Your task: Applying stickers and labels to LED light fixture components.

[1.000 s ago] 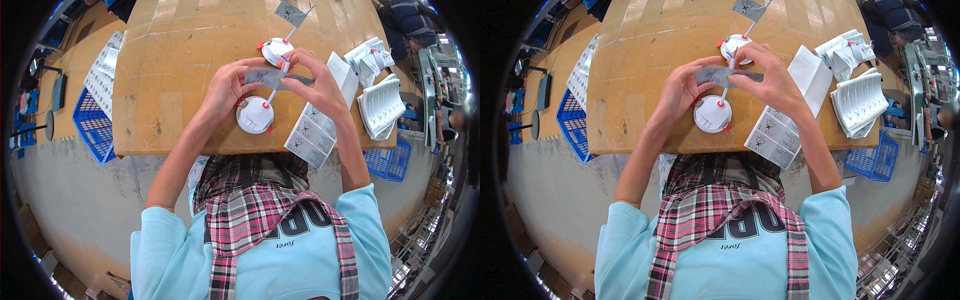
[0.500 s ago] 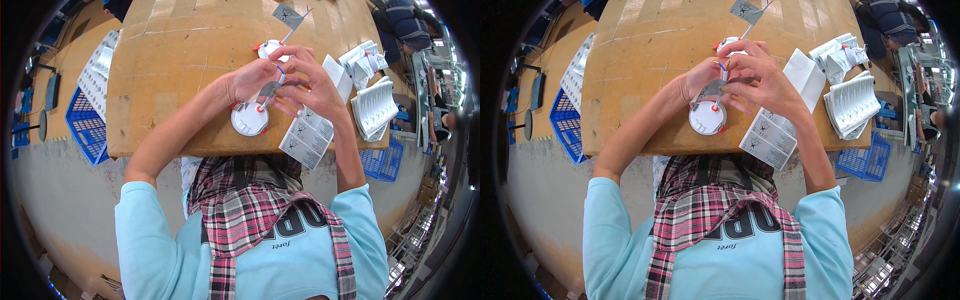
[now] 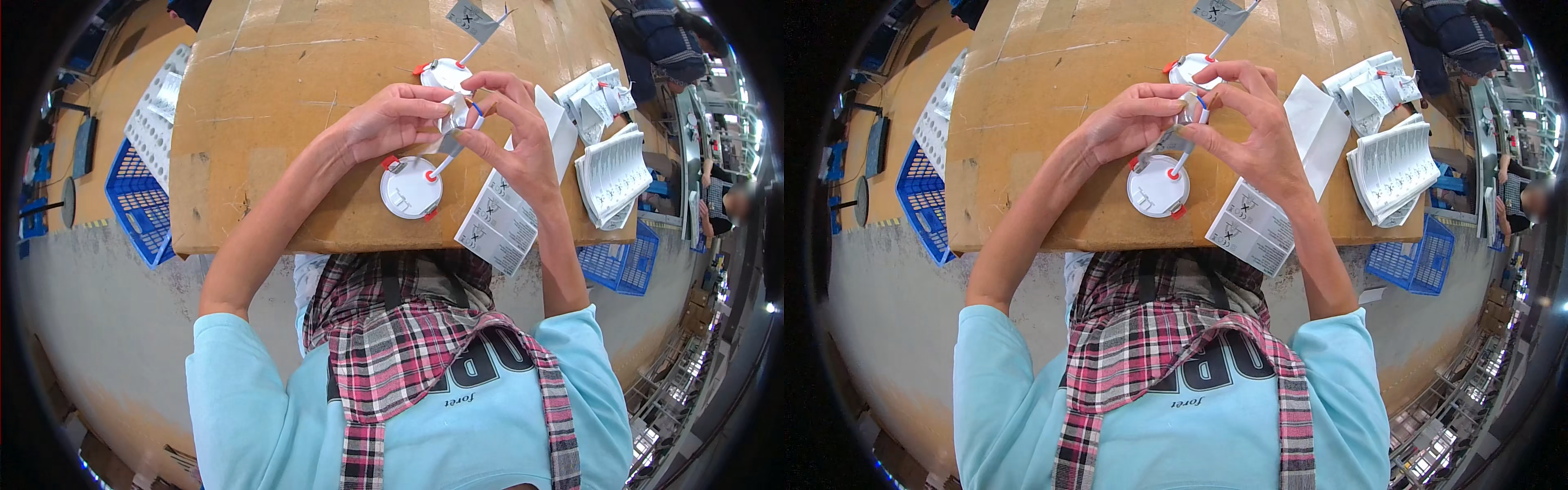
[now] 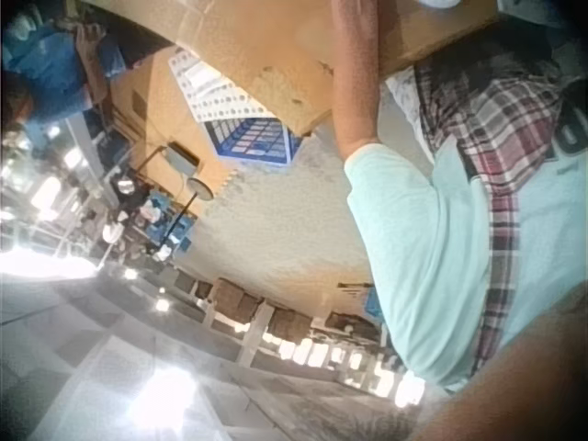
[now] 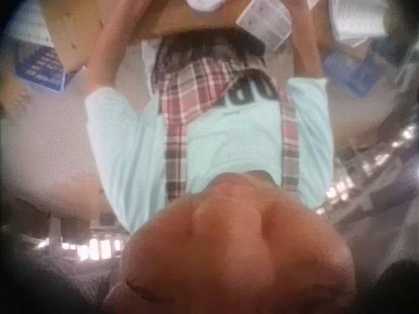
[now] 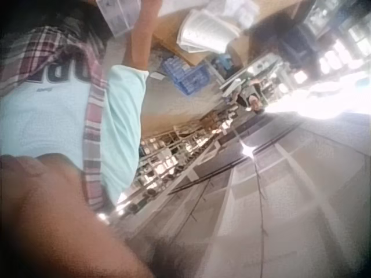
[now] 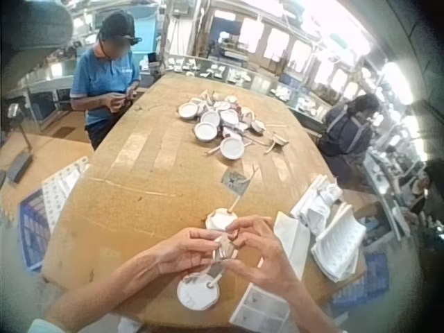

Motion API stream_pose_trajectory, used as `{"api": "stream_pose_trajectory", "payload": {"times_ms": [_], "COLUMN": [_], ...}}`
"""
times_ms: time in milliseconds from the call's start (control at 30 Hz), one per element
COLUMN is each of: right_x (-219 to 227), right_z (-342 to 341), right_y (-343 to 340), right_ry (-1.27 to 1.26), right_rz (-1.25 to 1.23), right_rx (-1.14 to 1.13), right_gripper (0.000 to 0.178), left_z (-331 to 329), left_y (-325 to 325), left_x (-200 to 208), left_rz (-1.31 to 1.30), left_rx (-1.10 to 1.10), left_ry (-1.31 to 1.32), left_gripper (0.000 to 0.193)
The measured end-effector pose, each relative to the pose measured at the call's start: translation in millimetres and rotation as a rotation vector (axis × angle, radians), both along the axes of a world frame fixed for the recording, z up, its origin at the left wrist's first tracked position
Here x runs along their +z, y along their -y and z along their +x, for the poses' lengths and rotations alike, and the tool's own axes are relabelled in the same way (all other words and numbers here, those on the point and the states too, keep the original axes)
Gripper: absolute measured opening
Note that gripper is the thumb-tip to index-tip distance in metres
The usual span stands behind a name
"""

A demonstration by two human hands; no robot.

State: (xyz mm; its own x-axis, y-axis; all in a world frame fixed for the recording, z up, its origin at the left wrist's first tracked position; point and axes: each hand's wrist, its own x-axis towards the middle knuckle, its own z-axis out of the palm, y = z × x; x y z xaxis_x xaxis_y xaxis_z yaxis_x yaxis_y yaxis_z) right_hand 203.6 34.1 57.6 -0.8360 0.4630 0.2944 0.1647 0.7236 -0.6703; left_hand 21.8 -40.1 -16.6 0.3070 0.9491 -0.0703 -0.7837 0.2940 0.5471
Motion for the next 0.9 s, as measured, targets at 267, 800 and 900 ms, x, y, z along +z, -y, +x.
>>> {"api": "stream_pose_trajectory", "payload": {"times_ms": [267,800,900], "right_x": [-16,-11,-9], "right_z": [0,-11,-15], "right_y": [7,17,18], "right_ry": [-0.142,-0.108,-0.081], "right_rz": [-0.228,-0.511,-0.524], "right_rx": [-0.103,-0.281,-0.324], "right_gripper": [0.014,0.018,0.019], "left_z": [-7,-3,-4], "left_y": [17,20,21], "left_x": [-1,1,5], "left_rz": [-0.013,-0.124,-0.094], "left_rx": [0.147,0.257,0.329], "left_ry": [-0.251,-0.415,-0.503], "left_gripper": [0.018,0.018,0.019]}}
